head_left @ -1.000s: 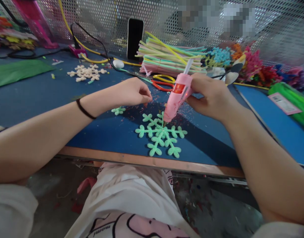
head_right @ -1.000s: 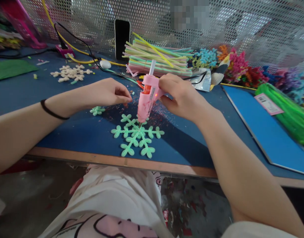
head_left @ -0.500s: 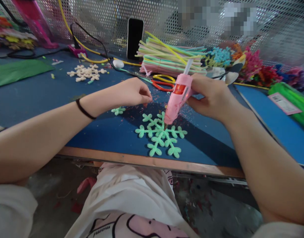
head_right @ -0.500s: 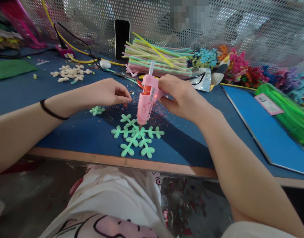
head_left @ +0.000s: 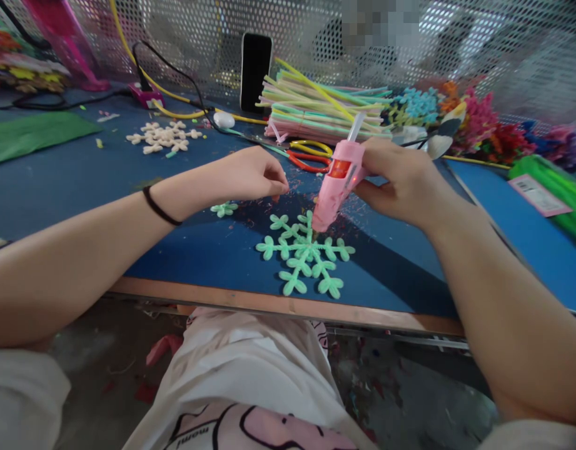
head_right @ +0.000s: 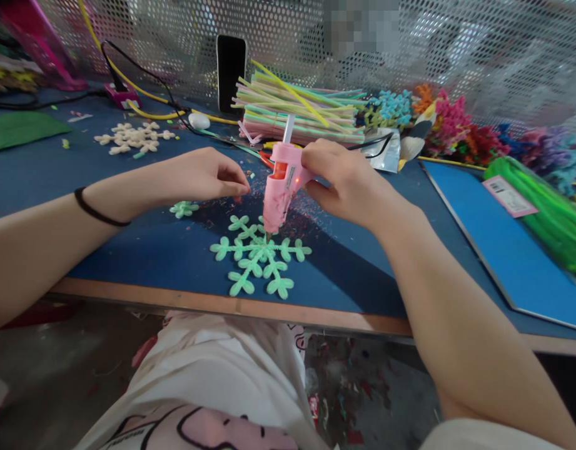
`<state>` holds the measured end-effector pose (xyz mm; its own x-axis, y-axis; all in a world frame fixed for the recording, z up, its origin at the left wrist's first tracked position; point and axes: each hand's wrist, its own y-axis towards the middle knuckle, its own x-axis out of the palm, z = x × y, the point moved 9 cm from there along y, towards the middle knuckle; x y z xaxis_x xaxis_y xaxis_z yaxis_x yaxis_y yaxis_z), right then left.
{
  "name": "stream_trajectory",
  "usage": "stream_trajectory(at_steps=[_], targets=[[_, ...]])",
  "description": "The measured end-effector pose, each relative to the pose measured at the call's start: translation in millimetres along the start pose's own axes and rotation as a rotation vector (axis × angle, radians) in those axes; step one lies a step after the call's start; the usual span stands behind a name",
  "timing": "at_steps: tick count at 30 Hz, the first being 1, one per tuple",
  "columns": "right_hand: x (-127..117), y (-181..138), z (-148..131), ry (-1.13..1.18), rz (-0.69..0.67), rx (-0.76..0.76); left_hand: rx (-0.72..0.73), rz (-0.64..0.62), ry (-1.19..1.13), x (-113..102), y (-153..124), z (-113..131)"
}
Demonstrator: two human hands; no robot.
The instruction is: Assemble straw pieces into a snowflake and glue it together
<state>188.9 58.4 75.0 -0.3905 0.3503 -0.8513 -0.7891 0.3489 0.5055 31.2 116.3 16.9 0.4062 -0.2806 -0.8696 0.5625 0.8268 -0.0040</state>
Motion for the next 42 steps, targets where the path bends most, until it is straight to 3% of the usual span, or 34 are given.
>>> stream_trajectory(at_steps=[42], targets=[[-5.9,0.2,-4.5,0.043,0.022,0.024,-0.005,-0.018,0.020,0.0,-2.4,4.1]])
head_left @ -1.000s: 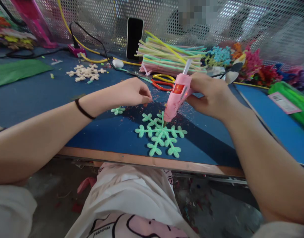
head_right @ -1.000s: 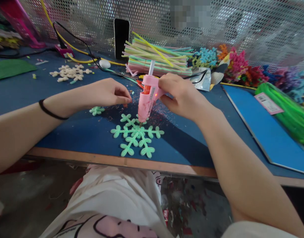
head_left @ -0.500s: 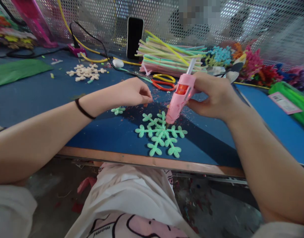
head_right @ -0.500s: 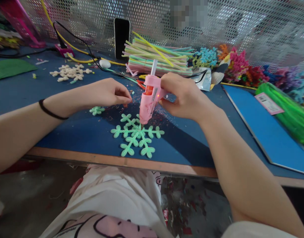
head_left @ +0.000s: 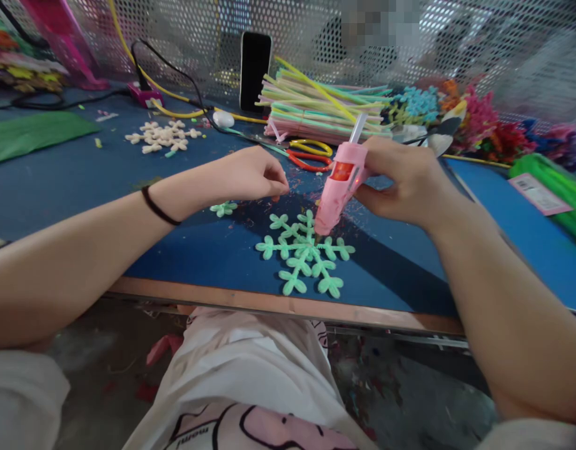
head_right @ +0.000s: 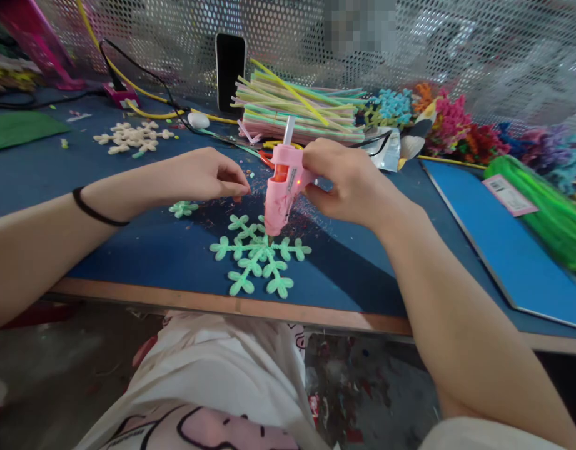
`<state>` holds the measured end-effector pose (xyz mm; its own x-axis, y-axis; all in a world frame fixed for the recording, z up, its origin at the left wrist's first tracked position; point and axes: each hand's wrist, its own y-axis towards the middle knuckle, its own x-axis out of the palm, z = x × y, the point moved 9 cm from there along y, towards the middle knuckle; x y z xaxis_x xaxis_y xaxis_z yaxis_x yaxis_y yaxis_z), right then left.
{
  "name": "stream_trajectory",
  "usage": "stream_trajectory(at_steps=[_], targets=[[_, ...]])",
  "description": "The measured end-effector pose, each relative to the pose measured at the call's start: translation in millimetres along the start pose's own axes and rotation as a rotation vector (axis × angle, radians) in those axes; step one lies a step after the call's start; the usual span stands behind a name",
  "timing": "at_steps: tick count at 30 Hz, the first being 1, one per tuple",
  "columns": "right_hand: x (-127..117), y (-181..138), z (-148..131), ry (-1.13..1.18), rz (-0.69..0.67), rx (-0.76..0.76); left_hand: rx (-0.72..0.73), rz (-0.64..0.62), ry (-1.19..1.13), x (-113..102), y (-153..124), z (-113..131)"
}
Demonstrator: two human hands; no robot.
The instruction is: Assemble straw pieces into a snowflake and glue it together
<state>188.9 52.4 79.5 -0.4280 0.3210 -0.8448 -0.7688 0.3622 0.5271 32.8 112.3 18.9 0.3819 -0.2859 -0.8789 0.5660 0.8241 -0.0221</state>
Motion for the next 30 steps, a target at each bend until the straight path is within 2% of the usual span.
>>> stream_trajectory(at_steps=[16,30], targets=[[0.4,-0.5,4.4,-0.021,-0.002,0.024,0.009,0.003,-0.002,0.9,0.5,-2.0],[-0.9,-1.0,2.4,-0.047,0.042,-0.021,-0.003,0.003,0.006,-0.3,-1.3,1.2]])
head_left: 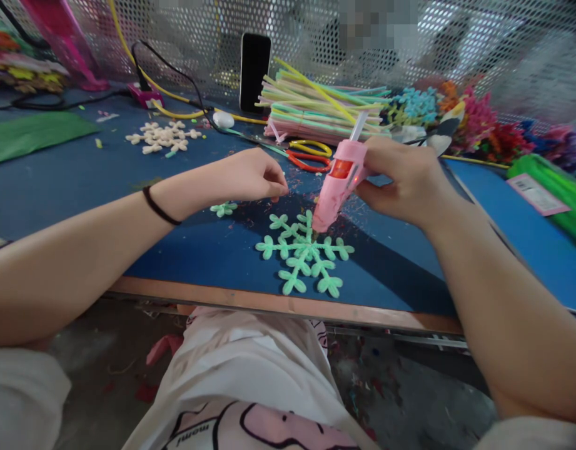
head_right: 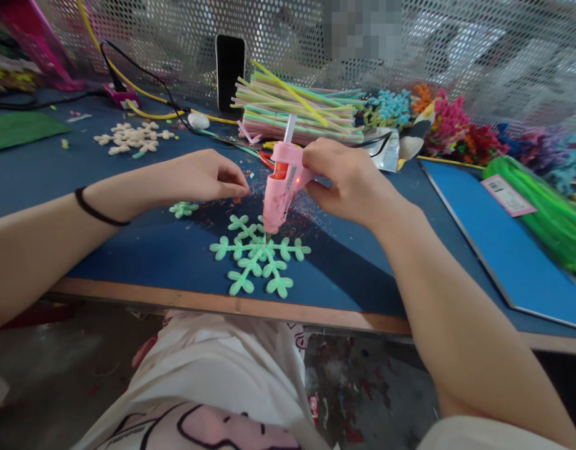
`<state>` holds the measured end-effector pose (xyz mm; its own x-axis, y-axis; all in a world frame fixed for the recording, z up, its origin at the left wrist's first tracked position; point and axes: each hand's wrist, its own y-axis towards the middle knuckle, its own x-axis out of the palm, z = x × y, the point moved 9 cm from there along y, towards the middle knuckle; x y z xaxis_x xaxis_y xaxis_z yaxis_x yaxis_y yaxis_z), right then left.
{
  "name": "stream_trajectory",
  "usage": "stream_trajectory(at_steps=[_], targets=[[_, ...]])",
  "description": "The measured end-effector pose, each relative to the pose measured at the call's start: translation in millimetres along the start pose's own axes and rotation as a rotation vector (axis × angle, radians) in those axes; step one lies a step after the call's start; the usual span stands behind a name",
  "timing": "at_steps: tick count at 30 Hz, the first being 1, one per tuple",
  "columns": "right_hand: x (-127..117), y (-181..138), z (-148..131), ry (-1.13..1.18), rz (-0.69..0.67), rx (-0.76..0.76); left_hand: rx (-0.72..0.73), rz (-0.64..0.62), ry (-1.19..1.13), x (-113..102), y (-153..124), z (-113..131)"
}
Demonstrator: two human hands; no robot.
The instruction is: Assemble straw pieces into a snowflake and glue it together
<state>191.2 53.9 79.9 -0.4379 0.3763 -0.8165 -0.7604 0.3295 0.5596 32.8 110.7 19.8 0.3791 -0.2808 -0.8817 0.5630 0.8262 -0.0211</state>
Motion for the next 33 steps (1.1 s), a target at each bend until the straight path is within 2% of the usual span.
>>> stream_trajectory(at_steps=[14,25,29,33], targets=[[3.1,-0.2,1.9,-0.048,-0.021,0.020,-0.005,-0.003,0.000,0.5,0.0,-0.8],[0.6,-2.8,5.2,-0.093,0.023,0.027,0.020,-0.011,0.015,0.4,-0.5,1.5],[2.4,-2.7,11.6,-0.087,0.003,0.131,0.008,0.006,0.000,-0.9,2.0,-3.3],[14.8,-4.9,30.7,0.077,-0.087,0.347,-0.001,0.047,-0.002,-3.2,3.8,-6.4]])
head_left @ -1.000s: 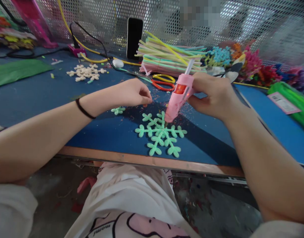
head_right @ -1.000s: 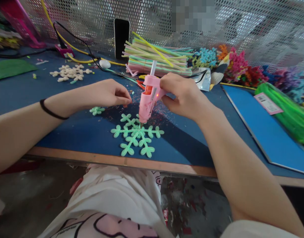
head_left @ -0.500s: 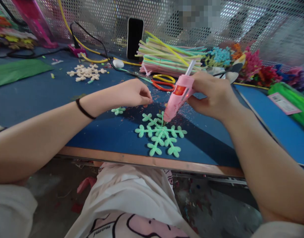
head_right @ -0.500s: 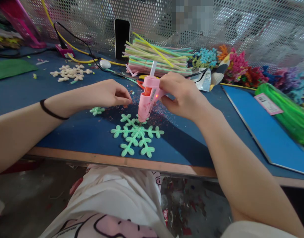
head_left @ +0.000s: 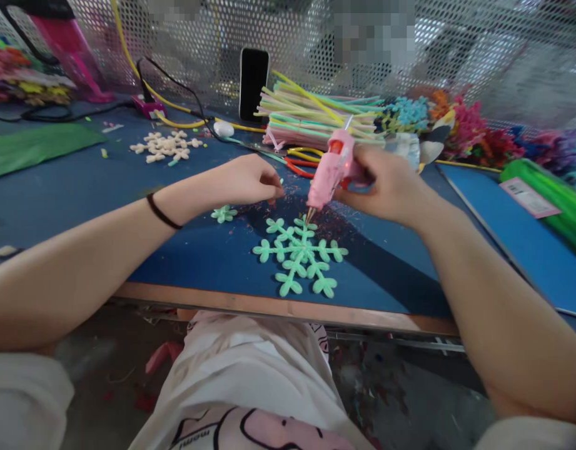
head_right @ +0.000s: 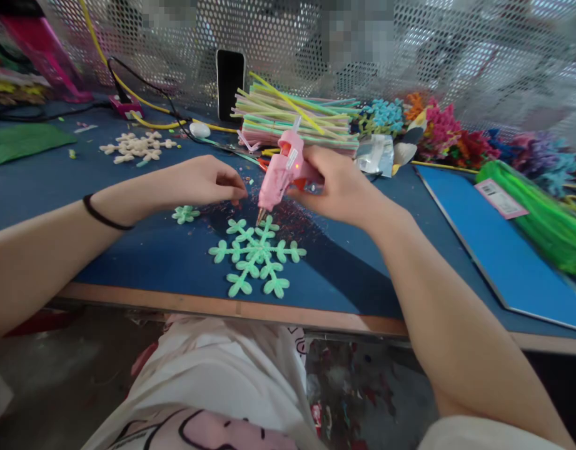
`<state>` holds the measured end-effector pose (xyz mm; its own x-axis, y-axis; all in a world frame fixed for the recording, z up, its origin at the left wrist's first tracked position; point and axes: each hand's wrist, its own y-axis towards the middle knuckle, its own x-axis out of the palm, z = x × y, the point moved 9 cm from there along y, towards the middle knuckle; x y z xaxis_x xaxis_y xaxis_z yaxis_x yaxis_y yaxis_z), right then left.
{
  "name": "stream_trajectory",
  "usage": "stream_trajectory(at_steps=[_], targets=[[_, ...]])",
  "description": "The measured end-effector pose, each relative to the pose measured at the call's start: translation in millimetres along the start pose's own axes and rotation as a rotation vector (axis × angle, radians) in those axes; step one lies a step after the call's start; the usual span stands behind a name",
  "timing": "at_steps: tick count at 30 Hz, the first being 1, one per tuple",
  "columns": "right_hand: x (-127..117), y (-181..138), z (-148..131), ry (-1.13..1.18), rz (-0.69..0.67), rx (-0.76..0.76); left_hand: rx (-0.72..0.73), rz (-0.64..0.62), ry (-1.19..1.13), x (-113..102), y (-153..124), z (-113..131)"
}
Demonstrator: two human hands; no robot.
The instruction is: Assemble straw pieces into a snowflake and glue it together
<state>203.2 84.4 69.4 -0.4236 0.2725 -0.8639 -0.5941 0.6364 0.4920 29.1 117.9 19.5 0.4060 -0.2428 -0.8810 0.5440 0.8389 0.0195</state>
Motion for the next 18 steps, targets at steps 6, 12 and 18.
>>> stream_trajectory(at_steps=[6,12,18], targets=[[23.8,-1.8,35.6,0.046,-0.291,0.246,0.026,0.034,0.004,-18.6,0.3,-2.9],[24.3,-15.2,82.2,-0.003,-0.354,0.461,-0.022,-0.384,0.222,-27.5,-16.1,-30.1],[28.3,-21.6,104.2,-0.105,-0.371,0.505,-0.010,-0.498,0.204,-19.4,-38.9,-43.8]])
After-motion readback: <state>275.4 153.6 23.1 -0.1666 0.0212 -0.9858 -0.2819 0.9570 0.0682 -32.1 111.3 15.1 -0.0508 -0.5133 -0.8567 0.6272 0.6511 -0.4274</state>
